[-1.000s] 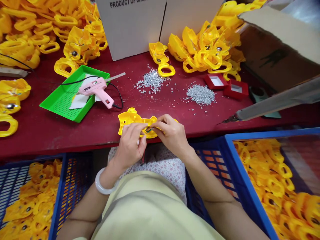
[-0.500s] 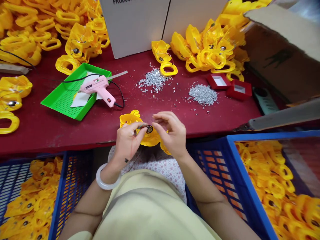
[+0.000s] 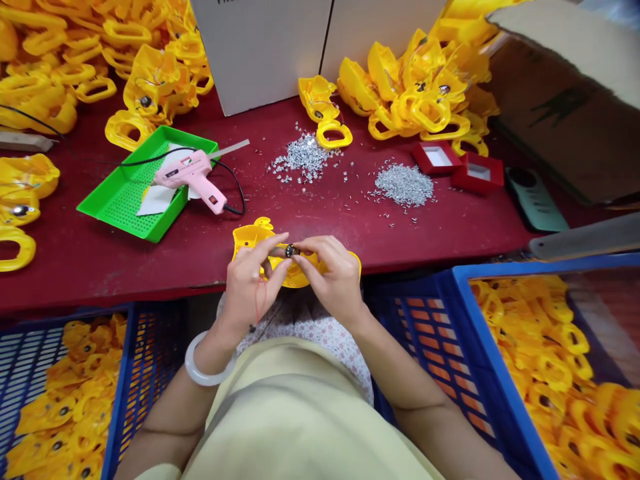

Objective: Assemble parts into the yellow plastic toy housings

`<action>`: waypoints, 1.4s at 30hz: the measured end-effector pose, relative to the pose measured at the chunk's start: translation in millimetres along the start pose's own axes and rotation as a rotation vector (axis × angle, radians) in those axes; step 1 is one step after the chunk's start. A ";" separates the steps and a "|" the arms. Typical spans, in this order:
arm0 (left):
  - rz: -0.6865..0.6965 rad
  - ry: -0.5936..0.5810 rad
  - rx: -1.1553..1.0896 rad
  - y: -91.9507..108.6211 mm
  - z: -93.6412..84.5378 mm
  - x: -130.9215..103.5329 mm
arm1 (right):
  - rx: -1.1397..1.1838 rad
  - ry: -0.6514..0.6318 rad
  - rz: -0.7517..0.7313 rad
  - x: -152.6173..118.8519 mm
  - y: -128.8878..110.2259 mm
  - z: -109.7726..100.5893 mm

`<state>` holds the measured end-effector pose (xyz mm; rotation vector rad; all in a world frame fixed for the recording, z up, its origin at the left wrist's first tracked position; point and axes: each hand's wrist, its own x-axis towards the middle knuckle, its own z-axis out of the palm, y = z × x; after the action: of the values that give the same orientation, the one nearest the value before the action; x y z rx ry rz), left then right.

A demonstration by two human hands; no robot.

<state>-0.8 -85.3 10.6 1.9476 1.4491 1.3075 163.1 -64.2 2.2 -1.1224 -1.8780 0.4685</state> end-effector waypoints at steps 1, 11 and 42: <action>0.088 -0.034 0.060 -0.5 -3.0 -1.8 | -0.029 -0.022 -0.010 -0.5 1.1 -2.5; 0.351 -0.084 0.347 -13.3 -11.0 -15.2 | -0.376 -0.214 -0.171 -8.3 6.4 -6.7; 0.327 -0.104 0.285 -22.0 -10.2 -21.1 | -0.378 -0.131 -0.158 -8.9 6.3 0.5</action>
<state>-21.9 -97.7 -10.2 2.4856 1.3690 1.1536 167.9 -68.3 -6.6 -1.1942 -2.2123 0.0989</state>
